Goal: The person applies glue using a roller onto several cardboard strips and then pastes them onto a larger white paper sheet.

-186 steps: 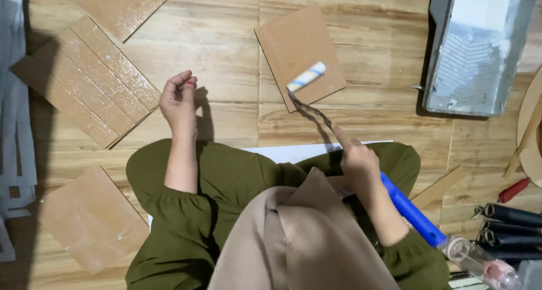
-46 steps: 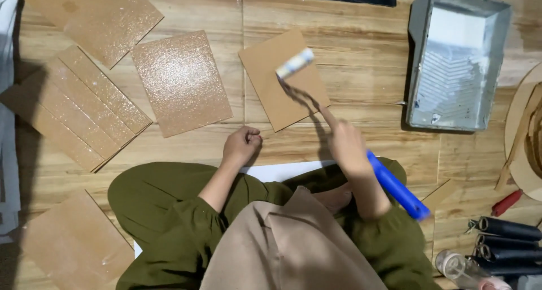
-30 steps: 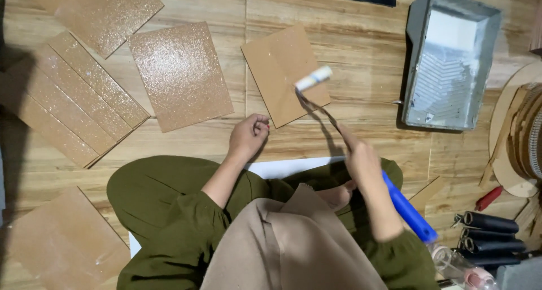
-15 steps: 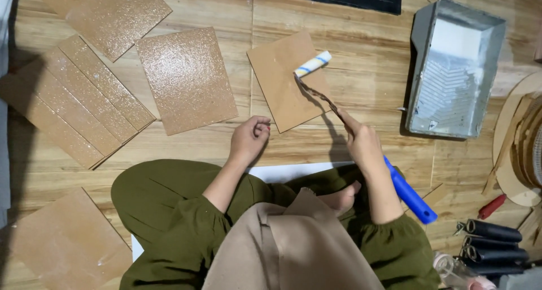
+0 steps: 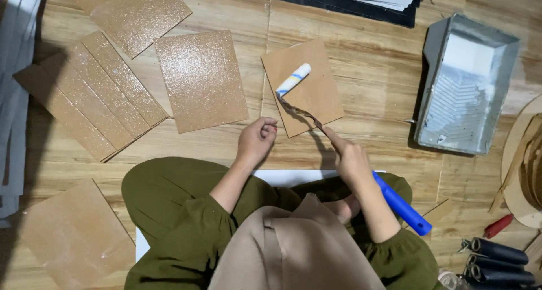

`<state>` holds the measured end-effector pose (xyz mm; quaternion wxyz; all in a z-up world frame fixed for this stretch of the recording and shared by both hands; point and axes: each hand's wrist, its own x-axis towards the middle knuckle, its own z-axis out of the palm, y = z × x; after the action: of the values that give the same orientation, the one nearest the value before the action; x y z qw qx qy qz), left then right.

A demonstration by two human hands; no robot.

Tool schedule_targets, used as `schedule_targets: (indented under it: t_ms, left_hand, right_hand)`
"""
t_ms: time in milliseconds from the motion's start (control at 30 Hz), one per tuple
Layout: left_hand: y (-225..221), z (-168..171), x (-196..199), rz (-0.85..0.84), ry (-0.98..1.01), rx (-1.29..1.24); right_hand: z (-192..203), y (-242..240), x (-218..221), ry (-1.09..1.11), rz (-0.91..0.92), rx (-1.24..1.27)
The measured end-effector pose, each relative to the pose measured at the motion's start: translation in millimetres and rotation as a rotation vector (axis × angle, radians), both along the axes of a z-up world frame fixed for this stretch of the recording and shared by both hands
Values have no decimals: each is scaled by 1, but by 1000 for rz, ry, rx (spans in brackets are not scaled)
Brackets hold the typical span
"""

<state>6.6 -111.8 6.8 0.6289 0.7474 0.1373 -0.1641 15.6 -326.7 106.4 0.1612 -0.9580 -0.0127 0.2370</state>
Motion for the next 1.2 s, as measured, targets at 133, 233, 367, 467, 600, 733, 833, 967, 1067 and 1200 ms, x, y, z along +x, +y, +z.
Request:
schedule_targets:
  t_ms: [133, 233, 367, 467, 600, 733, 833, 967, 1067, 1200]
  left_hand:
    - [-6, -2, 2, -75, -24, 16]
    - [-2, -9, -2, -67, -31, 34]
    - [9, 1, -6, 24, -20, 6]
    - [8, 7, -4, 60, -36, -42]
    - [2, 13, -2, 11, -73, -23]
    - [-2, 5, -5, -3, -97, 8]
    - [3, -6, -5, 52, -108, 39]
    - [10, -6, -13, 149, -81, 29]
    - [11, 1, -7, 203, -86, -46]
    - [2, -4, -7, 190, -116, -101]
  right_hand:
    - [-15, 20, 25, -77, 67, -56]
    - [-18, 39, 48, -117, 88, -7]
    - [1, 30, 24, -58, 113, -84]
    - [15, 9, -18, -15, 28, -85]
    - [27, -12, -56, 84, -43, -258]
    - [17, 9, -26, -7, -19, -101]
    - [-33, 16, 19, -108, 68, -93]
    - [-14, 39, 13, -107, 84, -88]
    - [19, 32, -39, -32, 24, -95]
    - [31, 3, -105, 111, -8, -368]
